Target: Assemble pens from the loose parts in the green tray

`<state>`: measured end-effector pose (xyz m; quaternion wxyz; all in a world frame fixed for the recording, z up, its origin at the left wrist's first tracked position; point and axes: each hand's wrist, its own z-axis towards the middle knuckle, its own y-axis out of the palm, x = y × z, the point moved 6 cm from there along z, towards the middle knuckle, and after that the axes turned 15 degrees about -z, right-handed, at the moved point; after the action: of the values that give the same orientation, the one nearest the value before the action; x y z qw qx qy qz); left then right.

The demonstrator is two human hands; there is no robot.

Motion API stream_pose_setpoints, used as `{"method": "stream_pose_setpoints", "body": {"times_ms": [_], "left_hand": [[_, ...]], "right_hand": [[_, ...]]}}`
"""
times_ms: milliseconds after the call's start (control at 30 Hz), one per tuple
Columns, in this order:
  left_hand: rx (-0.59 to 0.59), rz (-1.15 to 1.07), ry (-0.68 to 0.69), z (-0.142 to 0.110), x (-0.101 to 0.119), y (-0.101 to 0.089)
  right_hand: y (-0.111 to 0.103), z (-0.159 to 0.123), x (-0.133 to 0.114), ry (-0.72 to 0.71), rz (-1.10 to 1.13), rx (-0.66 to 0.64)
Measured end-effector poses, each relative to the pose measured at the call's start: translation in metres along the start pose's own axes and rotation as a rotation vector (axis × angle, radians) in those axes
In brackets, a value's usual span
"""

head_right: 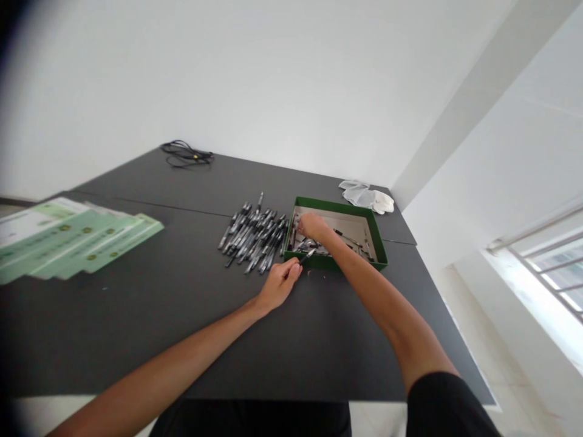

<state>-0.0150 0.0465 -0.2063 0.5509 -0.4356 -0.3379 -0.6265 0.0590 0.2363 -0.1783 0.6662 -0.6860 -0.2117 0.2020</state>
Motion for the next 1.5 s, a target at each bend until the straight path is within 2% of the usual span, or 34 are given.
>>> {"method": "stream_pose_setpoints", "body": {"times_ms": [133, 233, 300, 367, 500, 667, 833, 967, 1100, 1200, 1367, 1500], "left_hand": [[0.021, 0.007, -0.012, 0.000, 0.000, -0.001], [0.059, 0.021, -0.023, 0.000, -0.001, -0.003], [0.077, 0.029, -0.023, 0.000, -0.001, -0.004], [0.083, 0.031, -0.020, 0.001, -0.001, -0.004], [0.080, 0.032, -0.012, 0.001, 0.001, -0.003], [0.056, 0.050, 0.007, 0.000, 0.005, -0.001], [0.045, 0.075, 0.012, 0.001, 0.007, 0.000], [0.040, 0.087, 0.009, 0.002, 0.006, -0.001], [0.031, 0.092, 0.007, 0.000, 0.005, -0.001], [0.026, 0.091, 0.017, -0.003, 0.004, -0.001], [0.043, 0.112, 0.045, -0.009, 0.005, 0.000], [0.058, 0.165, 0.067, -0.002, 0.015, -0.008]], "right_hand": [[-0.027, -0.026, 0.016, 0.013, 0.122, 0.092], [-0.050, -0.066, 0.031, 0.028, 0.296, 0.225], [-0.065, -0.103, 0.040, 0.036, 0.771, 0.449], [-0.067, -0.137, 0.041, 0.050, 1.023, 0.560], [-0.059, -0.175, 0.022, 0.128, 1.107, 0.594], [-0.048, -0.176, 0.006, 0.188, 1.124, 0.603], [-0.037, -0.169, -0.007, 0.139, 1.133, 0.532], [-0.031, -0.170, -0.018, 0.104, 1.046, 0.454], [-0.035, -0.176, -0.026, 0.159, 0.871, 0.484], [-0.039, -0.179, -0.034, 0.167, 0.841, 0.491], [-0.043, -0.179, -0.046, 0.128, 0.847, 0.512], [-0.056, -0.175, -0.047, 0.045, 0.738, 0.517]]}}
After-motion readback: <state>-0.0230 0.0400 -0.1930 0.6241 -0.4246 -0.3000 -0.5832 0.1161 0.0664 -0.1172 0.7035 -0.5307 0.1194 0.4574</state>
